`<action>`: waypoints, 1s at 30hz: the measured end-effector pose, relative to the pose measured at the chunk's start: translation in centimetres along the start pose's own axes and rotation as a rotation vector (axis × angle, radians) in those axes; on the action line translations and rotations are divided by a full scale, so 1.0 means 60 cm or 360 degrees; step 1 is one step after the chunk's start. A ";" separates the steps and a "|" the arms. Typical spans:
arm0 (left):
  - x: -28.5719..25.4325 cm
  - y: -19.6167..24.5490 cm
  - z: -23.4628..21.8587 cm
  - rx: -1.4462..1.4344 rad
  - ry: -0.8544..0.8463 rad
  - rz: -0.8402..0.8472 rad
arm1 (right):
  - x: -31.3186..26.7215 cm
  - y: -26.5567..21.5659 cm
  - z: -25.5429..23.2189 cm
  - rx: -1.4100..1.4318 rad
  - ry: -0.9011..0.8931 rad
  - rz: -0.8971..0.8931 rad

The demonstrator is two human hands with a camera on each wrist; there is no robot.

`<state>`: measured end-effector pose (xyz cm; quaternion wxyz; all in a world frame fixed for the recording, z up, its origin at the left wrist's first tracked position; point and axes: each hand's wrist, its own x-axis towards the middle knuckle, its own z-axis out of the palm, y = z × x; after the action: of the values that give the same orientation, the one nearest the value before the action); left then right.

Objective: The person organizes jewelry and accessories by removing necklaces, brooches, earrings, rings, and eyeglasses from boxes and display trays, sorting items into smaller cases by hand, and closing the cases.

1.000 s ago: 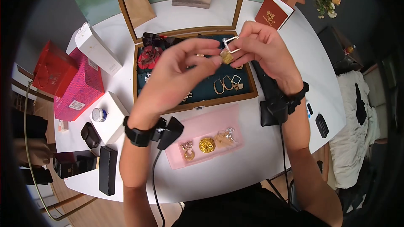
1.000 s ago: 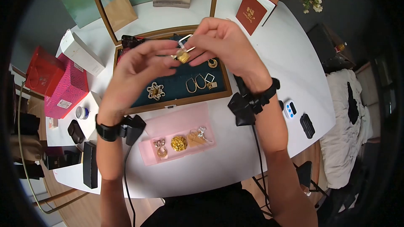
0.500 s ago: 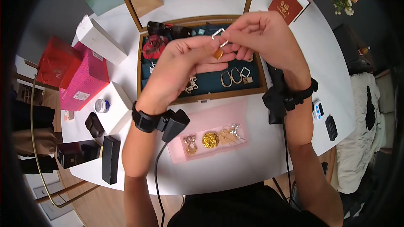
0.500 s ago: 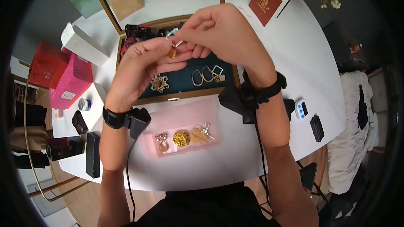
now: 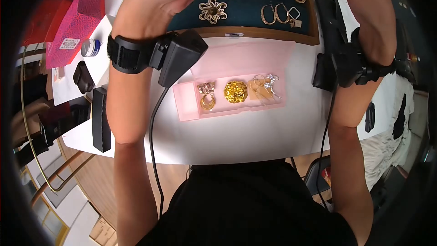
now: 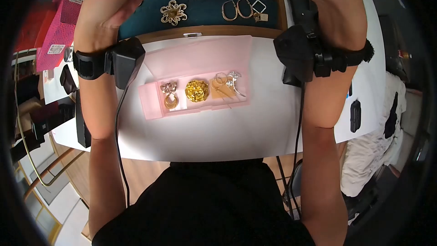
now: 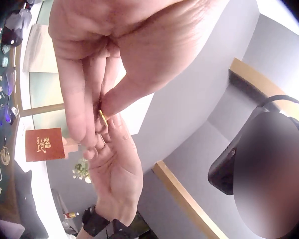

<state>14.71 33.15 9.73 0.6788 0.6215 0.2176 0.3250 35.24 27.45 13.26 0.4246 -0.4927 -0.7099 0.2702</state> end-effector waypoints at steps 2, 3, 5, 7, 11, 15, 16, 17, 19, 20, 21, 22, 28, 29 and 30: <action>0.000 0.013 0.013 0.0048 0.0131 -0.0090 | -0.003 -0.001 0.011 0.0001 0.0044 -0.0040; 0.000 0.019 0.017 0.0095 0.0250 -0.0173 | -0.002 -0.002 0.016 -0.0007 0.0098 -0.0081; 0.000 0.020 0.013 0.0023 0.0216 -0.0125 | 0.001 -0.004 0.017 0.0049 0.0093 -0.0078; -0.001 0.018 0.012 -0.0057 0.0167 -0.0084 | 0.003 -0.006 0.013 0.0099 0.0096 -0.0060; -0.008 0.016 0.002 0.0054 0.0093 0.0095 | 0.007 -0.006 0.010 0.0279 -0.0037 0.0011; -0.013 0.017 0.006 0.0038 0.0103 0.0195 | 0.008 0.017 0.022 0.0243 0.0050 -0.0220; -0.012 0.016 0.004 0.0036 0.0106 0.0196 | 0.009 0.019 0.024 0.0242 0.0046 -0.0220; -0.011 0.014 0.000 0.0039 0.0082 0.0179 | 0.010 0.021 0.026 0.0278 0.0062 -0.0184; -0.011 0.016 -0.003 0.0044 0.0060 0.0160 | 0.010 0.024 0.030 0.0316 0.0078 -0.0148; -0.012 0.020 0.000 0.0143 0.0001 0.0196 | 0.009 0.026 0.031 0.0299 0.0114 -0.0201; -0.013 0.024 0.005 0.0240 -0.0058 0.0232 | 0.008 0.027 0.032 0.0282 0.0149 -0.0254; -0.019 0.031 0.015 0.0237 -0.0054 0.0232 | 0.007 0.021 0.026 0.0281 0.0144 -0.0253; -0.045 0.052 0.000 0.0194 -0.0232 0.0351 | -0.025 -0.019 0.035 0.0260 0.0315 -0.0212; -0.052 0.051 0.010 0.0551 0.0046 0.0493 | -0.040 -0.038 0.044 0.0264 0.0419 -0.0124; -0.058 0.051 0.012 0.0910 0.0333 0.0629 | -0.047 -0.046 0.053 0.0270 0.0521 -0.0041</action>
<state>12.29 30.18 12.45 0.3757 0.7796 0.2437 0.4379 31.62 23.90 12.95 0.5778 -0.4835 -0.6122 0.2399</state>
